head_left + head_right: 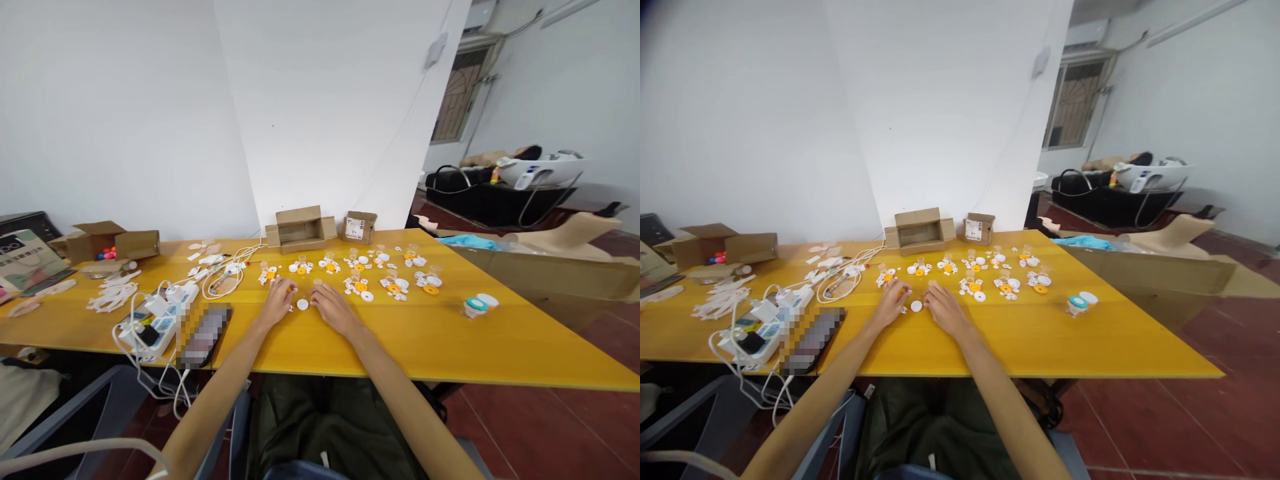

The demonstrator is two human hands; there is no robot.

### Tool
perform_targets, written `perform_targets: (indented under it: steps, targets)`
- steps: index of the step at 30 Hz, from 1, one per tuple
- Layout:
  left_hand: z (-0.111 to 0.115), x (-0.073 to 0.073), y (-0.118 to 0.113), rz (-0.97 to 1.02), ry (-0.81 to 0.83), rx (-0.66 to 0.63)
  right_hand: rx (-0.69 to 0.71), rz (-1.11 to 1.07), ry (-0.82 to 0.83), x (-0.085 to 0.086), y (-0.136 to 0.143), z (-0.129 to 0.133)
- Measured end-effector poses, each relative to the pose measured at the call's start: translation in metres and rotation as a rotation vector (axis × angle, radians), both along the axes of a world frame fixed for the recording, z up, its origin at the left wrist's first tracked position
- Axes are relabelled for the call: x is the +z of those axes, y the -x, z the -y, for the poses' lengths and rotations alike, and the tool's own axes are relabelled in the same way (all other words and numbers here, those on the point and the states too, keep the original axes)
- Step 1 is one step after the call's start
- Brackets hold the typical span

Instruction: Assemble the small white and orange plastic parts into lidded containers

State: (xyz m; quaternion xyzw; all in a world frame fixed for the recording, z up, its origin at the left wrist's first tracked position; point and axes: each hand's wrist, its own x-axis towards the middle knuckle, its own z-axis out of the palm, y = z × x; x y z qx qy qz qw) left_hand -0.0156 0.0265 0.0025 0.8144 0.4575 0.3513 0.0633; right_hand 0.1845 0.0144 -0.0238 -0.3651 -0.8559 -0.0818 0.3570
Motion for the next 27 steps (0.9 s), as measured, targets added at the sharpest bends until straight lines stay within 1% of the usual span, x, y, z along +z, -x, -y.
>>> perform_targets:
  steps: [10,16,23,27]
  targets:
    - [0.0005,0.0011,-0.0015,-0.016,0.017,0.011,0.009,0.016,-0.012,0.0025,-0.0028,0.0021]
    - [0.0012,0.002,-0.0021,-0.029,0.033,0.013,0.018,0.004,-0.005,-0.0004,-0.0029,0.0011]
    - [0.0029,0.0014,-0.0012,-0.016,0.005,-0.004,0.016,-0.008,-0.019,0.0004,-0.0026,0.0015]
    - [0.0048,0.0017,-0.0021,-0.033,0.024,-0.027,0.019,-0.01,-0.032,0.0022,-0.0027,0.0012]
